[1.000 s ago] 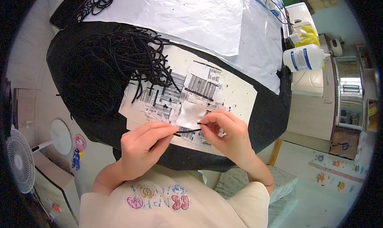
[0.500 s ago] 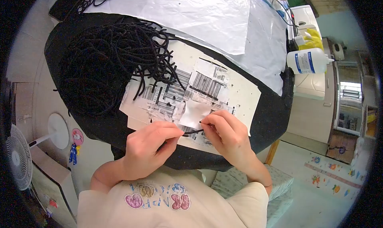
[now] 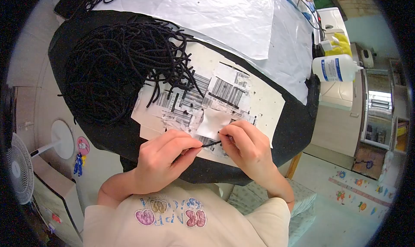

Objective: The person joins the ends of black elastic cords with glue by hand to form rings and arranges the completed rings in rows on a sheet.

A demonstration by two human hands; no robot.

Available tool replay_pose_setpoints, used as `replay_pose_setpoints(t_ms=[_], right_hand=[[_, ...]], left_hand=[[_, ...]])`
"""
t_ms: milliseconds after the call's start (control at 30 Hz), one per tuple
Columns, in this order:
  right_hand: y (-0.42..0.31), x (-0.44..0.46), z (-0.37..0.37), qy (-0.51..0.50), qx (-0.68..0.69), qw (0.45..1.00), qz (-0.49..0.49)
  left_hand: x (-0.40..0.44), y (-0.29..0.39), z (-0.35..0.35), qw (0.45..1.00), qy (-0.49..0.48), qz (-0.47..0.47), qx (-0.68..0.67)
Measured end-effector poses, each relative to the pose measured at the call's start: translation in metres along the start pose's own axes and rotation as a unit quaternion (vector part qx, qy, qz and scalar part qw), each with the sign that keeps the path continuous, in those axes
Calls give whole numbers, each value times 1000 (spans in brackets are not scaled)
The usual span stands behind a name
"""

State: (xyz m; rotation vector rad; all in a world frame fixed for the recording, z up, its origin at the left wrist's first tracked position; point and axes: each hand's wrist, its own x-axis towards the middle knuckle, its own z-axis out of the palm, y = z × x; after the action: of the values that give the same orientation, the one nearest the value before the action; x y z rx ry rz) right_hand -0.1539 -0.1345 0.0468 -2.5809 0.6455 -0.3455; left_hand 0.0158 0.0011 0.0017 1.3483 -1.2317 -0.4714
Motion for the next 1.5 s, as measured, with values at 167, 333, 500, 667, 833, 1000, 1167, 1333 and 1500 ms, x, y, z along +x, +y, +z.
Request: replay_pose_setpoints(t_ms=[167, 333, 500, 667, 833, 1000, 1167, 1333, 1500], right_hand=[[-2, 0, -1, 2, 15, 1000, 15], [-11, -2, -9, 21, 134, 990, 38], [-19, -6, 0, -1, 444, 887, 125], [-24, -10, 1, -34, 519, 839, 161], [-24, -11, 4, -30, 496, 853, 158], [-22, -11, 3, -41, 480, 862, 158], [-25, -10, 3, -39, 480, 861, 164], [-23, -11, 4, -36, 466, 870, 155], [-23, -11, 2, -48, 456, 875, 159]], left_hand=[[0, 0, -1, 1000, -7, -4, -7], [2, 3, -7, 994, -39, -56, -85], [3, 5, -11, 962, -63, -143, -223], [4, 6, -13, 953, -65, -170, -242], [2, 4, -12, 953, -66, -177, -238], [4, 4, -13, 955, -69, -173, -231], [5, 5, -14, 954, -67, -174, -236], [4, 6, -15, 952, -70, -181, -236], [5, 5, -15, 955, -70, -172, -233]])
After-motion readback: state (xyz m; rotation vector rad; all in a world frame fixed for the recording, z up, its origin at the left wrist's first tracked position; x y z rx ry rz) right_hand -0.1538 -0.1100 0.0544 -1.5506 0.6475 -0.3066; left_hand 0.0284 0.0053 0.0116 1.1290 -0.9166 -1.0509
